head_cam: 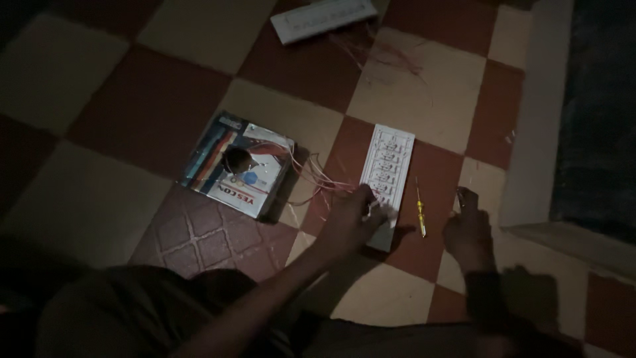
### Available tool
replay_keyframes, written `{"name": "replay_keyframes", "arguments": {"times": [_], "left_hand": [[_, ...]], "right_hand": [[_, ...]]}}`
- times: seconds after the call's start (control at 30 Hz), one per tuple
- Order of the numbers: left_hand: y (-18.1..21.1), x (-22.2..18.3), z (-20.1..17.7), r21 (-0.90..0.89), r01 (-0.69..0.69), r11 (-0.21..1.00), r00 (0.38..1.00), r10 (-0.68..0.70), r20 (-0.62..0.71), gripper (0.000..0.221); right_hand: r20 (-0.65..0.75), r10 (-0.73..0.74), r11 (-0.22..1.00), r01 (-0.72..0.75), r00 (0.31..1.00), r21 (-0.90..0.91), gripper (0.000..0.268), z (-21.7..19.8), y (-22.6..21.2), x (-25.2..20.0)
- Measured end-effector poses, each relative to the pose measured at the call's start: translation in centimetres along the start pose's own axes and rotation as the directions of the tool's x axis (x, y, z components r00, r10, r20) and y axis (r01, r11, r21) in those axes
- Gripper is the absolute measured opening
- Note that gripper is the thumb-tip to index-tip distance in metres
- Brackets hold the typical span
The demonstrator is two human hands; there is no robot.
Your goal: The person connects wires to a switchboard using a screwdriver and wire cutters while sitting on a tiled floor.
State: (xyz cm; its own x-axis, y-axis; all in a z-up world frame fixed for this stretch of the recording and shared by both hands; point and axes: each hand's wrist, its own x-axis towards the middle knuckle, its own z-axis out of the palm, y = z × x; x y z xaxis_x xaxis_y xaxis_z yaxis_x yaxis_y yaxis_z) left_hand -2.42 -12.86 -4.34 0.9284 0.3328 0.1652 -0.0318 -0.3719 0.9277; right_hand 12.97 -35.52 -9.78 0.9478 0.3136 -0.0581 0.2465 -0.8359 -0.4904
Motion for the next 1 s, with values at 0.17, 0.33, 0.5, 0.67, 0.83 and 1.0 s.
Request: {"name": "replay_keyframes", "arguments": {"times": [0.17, 0.33, 0.5, 0.67, 0.83, 1.0], "left_hand": [[-2.1, 0.8, -0.1, -0.161, 0.041, 0.986, 0.997, -0.03, 0.074, 0.018], [-2.6, 1.0, -0.6, -0.085, 0.085, 0.993, 0.993, -0.077, 0.091, 0.016], [-2.1, 1.4, -1.6, 0.046, 0.008, 0.999, 0.996, -0.012, 0.094, 0.013], [-0.9, 1.7, -3.1, 0.209, -0.173, 0.962, 0.985, 0.168, 0.042, 0.014], [0.1, 1.6, -3.4, 0.314, -0.242, 0.918, 0.97, 0.23, 0.075, 0.03], [0.4, 1.7, -3.9, 0.293, -0.267, 0.918, 0.964, 0.252, 0.089, 0.029]], "right_hand": [[0.06, 0.101, 0.973, -0.086, 0.993, -0.215, 0.038, 0.6, 1.4, 1.6], [-0.148, -0.383, 0.92, 0.391, 0.912, 0.027, 0.024, -1.1, -4.7, -0.8], [-0.095, -0.602, 0.778, 0.609, 0.793, 0.151, 0.019, -1.6, -11.2, -4.2], [-0.015, -0.539, 0.802, 0.519, 0.842, 0.294, 0.019, -1.8, -12.4, -4.9], [0.547, 0.157, 0.719, -0.475, 0.822, 0.508, 0.035, 0.3, -12.1, -4.6], [0.051, -0.223, 0.755, 0.139, 0.974, 0.641, 0.038, 0.5, -11.7, -5.6]]}}
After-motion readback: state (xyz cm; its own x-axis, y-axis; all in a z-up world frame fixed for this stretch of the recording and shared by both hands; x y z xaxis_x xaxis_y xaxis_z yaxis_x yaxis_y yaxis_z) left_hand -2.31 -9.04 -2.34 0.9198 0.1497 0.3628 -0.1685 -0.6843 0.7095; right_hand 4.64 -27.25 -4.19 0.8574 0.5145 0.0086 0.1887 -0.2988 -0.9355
